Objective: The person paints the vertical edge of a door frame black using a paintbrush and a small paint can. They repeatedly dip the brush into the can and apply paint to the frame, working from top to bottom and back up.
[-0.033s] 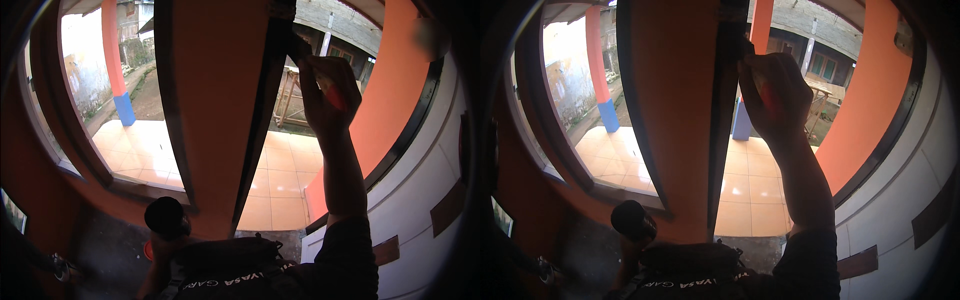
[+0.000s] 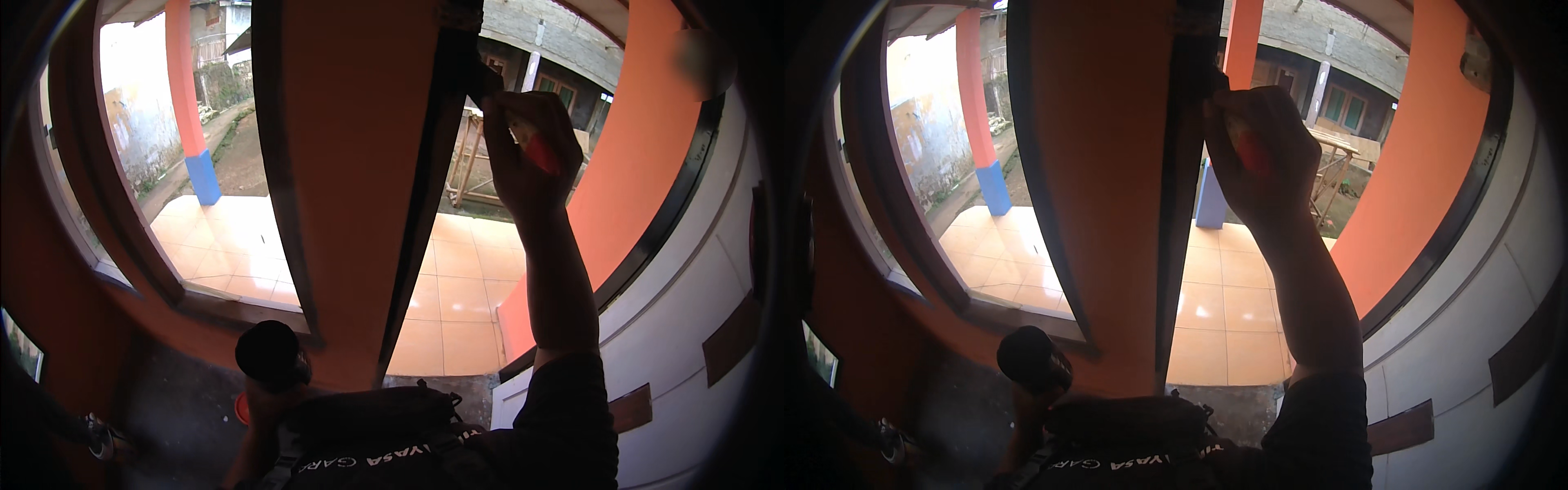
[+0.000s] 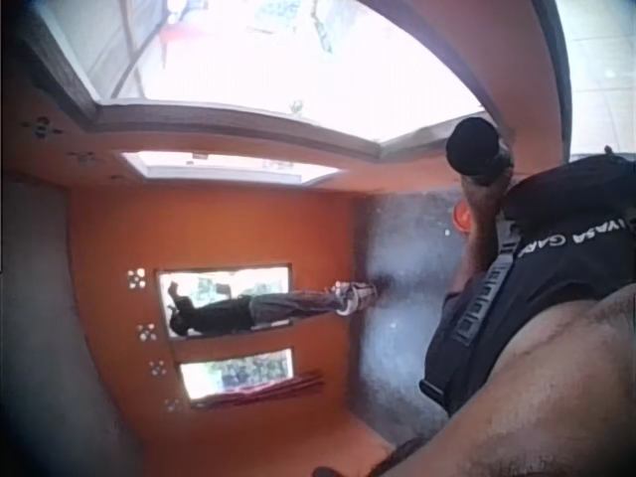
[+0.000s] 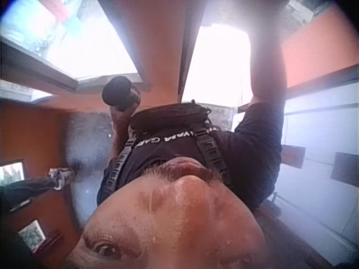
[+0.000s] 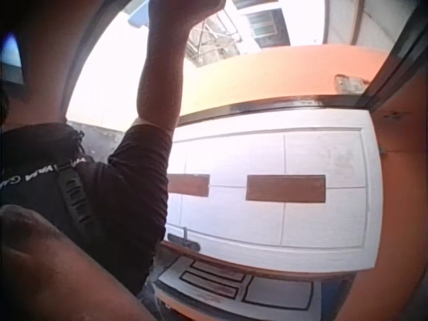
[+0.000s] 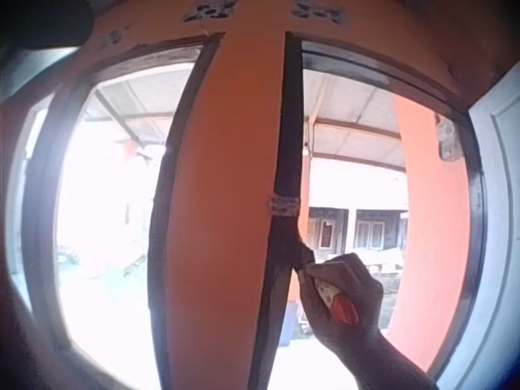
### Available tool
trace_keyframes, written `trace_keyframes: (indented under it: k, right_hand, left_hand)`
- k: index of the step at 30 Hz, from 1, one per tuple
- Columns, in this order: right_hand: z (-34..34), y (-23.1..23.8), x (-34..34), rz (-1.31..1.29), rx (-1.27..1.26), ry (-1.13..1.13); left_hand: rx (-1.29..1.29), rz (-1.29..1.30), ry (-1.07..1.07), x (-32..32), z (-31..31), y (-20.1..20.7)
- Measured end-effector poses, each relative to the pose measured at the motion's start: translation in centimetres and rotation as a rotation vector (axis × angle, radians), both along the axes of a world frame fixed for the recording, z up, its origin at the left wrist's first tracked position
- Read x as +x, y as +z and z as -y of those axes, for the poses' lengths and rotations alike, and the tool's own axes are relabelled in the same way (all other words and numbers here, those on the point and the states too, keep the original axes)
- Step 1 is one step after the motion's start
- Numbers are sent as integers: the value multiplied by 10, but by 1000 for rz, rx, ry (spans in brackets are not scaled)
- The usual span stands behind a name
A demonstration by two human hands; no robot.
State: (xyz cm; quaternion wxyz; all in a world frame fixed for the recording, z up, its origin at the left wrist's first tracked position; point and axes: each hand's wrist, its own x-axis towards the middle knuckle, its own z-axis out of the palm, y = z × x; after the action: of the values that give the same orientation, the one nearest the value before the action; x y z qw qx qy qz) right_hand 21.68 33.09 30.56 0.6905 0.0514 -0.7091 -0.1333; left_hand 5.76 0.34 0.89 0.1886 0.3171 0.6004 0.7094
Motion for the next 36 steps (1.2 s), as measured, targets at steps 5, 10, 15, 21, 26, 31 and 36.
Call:
trace_keyframes:
  k: [5,10,15,21,26,31,36]
  right_hand:
    - [13,-9,12,101,-142,-6]
    - [5,6,7,32,-65,-30]
    - [14,-5,8,85,-153,47]
    - [1,6,3,84,-141,15]
    - [16,1,12,61,-122,82]
    - [10,2,4,119,-111,41]
    - [24,4,12,125,-46,6]
  left_hand:
    - [14,16,19,2,-1,0]
    - [-4,-24,6,-4,4,-8]
    - [27,-35,21,-8,3,-14]
    - [6,-60,19,-4,3,-11]
    - [13,-56,22,-2,3,-11]
    - [6,-9,-16,0,2,-13]
    - [7,-4,8,1,1,-13]
